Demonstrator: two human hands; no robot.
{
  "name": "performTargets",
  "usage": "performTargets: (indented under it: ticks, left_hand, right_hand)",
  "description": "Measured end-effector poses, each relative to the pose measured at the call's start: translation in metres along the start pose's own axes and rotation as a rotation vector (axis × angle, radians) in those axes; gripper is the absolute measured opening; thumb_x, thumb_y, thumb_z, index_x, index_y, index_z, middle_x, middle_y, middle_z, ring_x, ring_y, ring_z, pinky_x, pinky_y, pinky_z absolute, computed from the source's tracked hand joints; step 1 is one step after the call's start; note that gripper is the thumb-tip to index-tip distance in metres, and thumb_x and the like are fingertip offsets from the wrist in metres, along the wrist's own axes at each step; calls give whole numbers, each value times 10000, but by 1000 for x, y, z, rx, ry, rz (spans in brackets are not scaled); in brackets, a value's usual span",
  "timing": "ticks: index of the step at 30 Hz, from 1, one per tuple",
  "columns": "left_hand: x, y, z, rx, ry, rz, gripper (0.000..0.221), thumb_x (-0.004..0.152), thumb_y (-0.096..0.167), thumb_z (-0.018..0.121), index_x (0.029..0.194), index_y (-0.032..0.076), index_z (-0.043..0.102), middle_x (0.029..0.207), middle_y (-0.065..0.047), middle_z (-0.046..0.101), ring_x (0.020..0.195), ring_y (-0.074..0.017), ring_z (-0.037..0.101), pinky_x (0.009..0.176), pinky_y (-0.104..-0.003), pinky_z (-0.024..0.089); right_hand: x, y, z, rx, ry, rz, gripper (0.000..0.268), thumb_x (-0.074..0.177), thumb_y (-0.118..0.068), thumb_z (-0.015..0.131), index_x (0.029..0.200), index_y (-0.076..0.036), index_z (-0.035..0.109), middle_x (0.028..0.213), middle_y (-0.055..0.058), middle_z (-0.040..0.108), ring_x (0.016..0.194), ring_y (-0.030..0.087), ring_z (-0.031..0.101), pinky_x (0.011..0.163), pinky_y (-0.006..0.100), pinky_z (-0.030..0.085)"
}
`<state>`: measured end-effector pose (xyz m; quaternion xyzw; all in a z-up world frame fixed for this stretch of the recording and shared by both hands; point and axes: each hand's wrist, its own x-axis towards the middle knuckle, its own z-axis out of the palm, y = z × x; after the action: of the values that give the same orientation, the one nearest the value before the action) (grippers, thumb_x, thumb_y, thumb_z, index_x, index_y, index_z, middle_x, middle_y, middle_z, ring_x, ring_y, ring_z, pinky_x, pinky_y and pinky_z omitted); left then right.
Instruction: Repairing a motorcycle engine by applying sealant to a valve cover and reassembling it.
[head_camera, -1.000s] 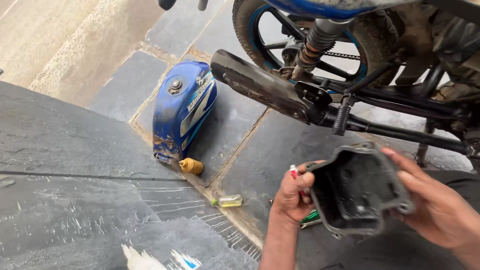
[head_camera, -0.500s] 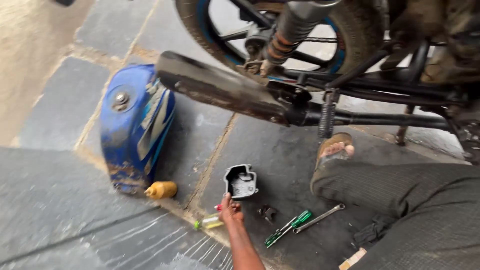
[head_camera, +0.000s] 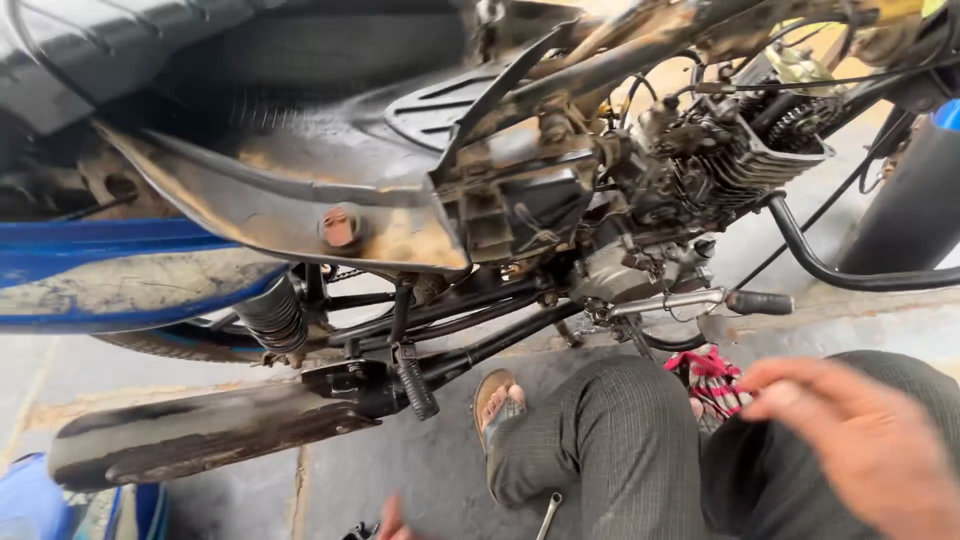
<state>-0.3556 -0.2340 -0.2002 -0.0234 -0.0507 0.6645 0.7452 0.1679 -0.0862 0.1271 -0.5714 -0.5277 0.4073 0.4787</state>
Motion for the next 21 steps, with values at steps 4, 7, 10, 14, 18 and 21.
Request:
performTargets:
  ticks: [4, 7, 10, 14, 18, 21]
  left_hand:
    - [91, -218, 233, 523, 16, 45, 411, 979, 146, 572, 1371, 34, 627, 1261, -101, 659, 850, -238, 656, 756, -389, 558]
    - [122, -280, 290, 1081, 204, 205, 331, 941, 94, 659, 1244, -36, 690, 1549, -83, 560, 915, -195, 675, 711, -363, 555]
    - [138, -305, 299, 825, 70, 44, 310, 990, 130, 644, 1252, -32, 685, 1633, -126, 452, 1087, -321, 612, 827, -395, 557]
    - [146, -330, 313, 298, -21, -136, 296, 1043, 218, 609, 1204, -17, 694, 1700, -154, 325, 1396, -434, 385, 1099, -486, 492]
    - [146, -348, 307, 82, -70, -212, 315, 1066, 267, 573, 1165, -6, 698, 1714, -128, 291, 1589, -380, 259, 1259, -512, 367]
    - [145, -354, 304, 162, -69, -224, 338, 1065, 271, 569, 1160, -28, 696, 1718, -147, 287, 1583, -384, 277, 1276, -504, 318]
  right_hand:
    - [-38, -50, 61, 80, -448, 78, 281, 897, -64, 637, 1152, 28, 713, 1102, 131, 716, 975, 180, 726, 877, 309, 561]
    - [-32, -67, 58, 80, -532, -135, 316, 896, -56, 683, 1200, 23, 719, 1174, 103, 668, 1022, 174, 669, 840, 288, 552]
    - [-28, -69, 37, -24, -364, -326, 290, 895, -58, 712, 1175, 16, 714, 1161, 78, 671, 986, 153, 640, 804, 258, 528]
    - [-47, -52, 11, -216, -100, -354, 221, 888, -39, 743, 1108, -18, 752, 1107, 60, 716, 792, 151, 653, 652, 248, 517]
    - [-45, -70, 12, -371, -138, -686, 225, 841, -95, 749, 1060, -73, 702, 1030, 40, 695, 874, 195, 701, 748, 293, 569]
    - [-43, -69, 10, -346, -204, -703, 304, 823, -98, 762, 1111, -40, 685, 1006, 79, 689, 883, 238, 717, 738, 317, 589]
